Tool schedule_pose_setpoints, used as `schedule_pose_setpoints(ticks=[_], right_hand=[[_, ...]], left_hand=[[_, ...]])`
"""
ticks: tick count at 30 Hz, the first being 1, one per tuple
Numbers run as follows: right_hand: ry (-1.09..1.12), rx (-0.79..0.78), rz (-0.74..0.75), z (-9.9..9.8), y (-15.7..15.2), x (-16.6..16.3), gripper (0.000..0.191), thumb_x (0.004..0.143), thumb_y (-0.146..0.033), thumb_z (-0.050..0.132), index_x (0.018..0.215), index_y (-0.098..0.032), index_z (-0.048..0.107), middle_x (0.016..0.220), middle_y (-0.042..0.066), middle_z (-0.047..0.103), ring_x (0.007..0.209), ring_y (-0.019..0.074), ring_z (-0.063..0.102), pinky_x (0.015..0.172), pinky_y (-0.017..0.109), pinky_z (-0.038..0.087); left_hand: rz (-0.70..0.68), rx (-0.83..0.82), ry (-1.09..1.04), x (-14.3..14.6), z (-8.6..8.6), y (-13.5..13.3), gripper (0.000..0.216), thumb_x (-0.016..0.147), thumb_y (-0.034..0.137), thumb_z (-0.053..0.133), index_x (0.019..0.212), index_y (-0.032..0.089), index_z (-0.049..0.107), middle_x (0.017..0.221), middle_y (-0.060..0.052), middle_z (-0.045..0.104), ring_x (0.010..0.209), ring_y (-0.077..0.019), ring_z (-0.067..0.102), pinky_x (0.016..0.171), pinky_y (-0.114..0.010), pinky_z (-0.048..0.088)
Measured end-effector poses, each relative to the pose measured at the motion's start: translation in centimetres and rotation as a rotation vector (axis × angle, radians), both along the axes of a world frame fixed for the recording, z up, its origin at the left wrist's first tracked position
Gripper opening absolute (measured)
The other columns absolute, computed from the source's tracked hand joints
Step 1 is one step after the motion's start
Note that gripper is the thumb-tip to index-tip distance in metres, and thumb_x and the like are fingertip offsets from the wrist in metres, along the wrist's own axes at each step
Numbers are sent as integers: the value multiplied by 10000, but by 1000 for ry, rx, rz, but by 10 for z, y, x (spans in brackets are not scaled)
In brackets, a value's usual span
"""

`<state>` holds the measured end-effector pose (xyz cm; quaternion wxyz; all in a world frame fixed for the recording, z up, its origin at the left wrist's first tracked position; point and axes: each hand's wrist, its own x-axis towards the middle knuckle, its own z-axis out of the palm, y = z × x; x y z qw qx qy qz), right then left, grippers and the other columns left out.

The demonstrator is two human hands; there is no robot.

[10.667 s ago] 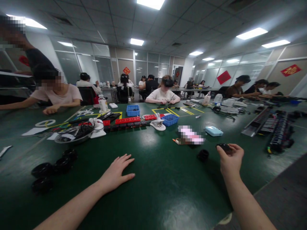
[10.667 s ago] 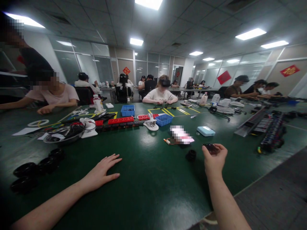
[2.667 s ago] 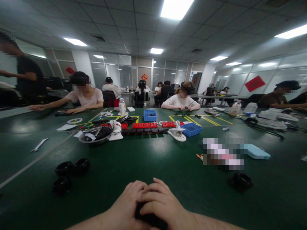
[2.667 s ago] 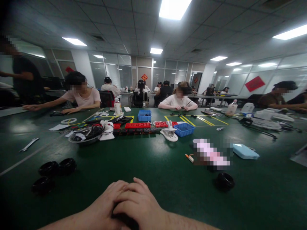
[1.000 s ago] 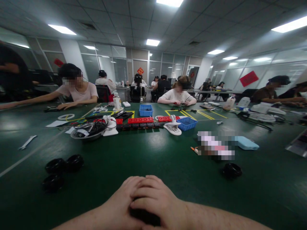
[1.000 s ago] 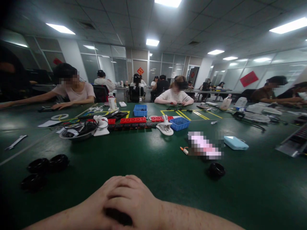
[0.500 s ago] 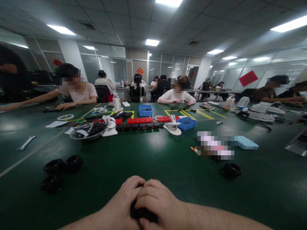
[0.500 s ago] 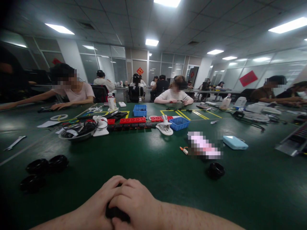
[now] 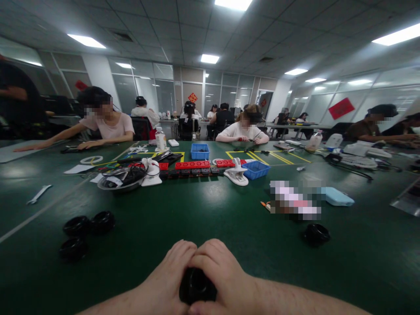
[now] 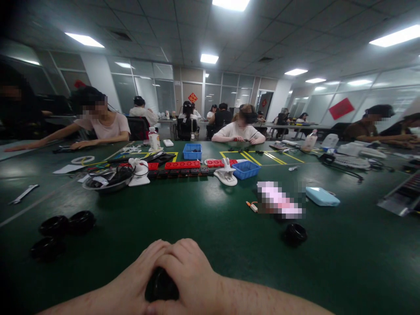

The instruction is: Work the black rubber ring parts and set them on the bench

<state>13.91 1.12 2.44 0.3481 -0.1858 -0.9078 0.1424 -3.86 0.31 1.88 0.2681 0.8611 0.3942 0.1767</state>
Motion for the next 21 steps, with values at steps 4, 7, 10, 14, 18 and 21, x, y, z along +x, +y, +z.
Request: schedule_pose_setpoints(ticks=[4,7,10,14,18,21], right_hand=[[-49,48,-54,-10,1,-3,457,797,-594,425,910,-166,539,859,61,595,771,173,518,701,318,397],[-63,73,48,-11,3,-3,284,808,-421,450,906,-169,538,896,50,604,818,162,528,728,300,407],[-35,152,193,-9,6,-5,210,804,-273,392,914,-167,536,888,32,619,869,139,541,811,278,409],[28,273,278,-8,7,-9,254,878,-278,303,934,-156,519,867,30,637,921,109,553,972,277,334],[43,261,235,1,4,-6,326,908,-331,267,1012,-136,506,969,62,627,1011,144,524,959,316,339],[-14,172,99,5,0,-1,420,872,-467,339,1072,-130,489,1016,86,601,913,177,534,787,321,400]], left_hand=[[11,-16,7,2,-3,1,478,581,403,751,959,207,533,969,-41,500,913,-253,484,952,-485,333],[13,-29,25,3,-1,2,379,569,303,749,897,226,576,934,-12,513,889,-231,495,1000,-485,267],[-26,-32,51,2,4,4,340,545,247,736,859,239,604,923,10,526,895,-223,504,1034,-482,207],[-115,-33,55,-2,7,6,497,542,276,745,1015,284,590,1017,15,538,989,-249,496,1059,-501,144],[-141,-58,68,-4,8,5,773,559,362,769,1248,294,427,1208,-32,485,1122,-298,432,1059,-560,79],[-101,-50,89,-3,7,3,696,585,425,746,1188,227,460,1176,-75,498,1107,-312,443,1049,-580,102]])
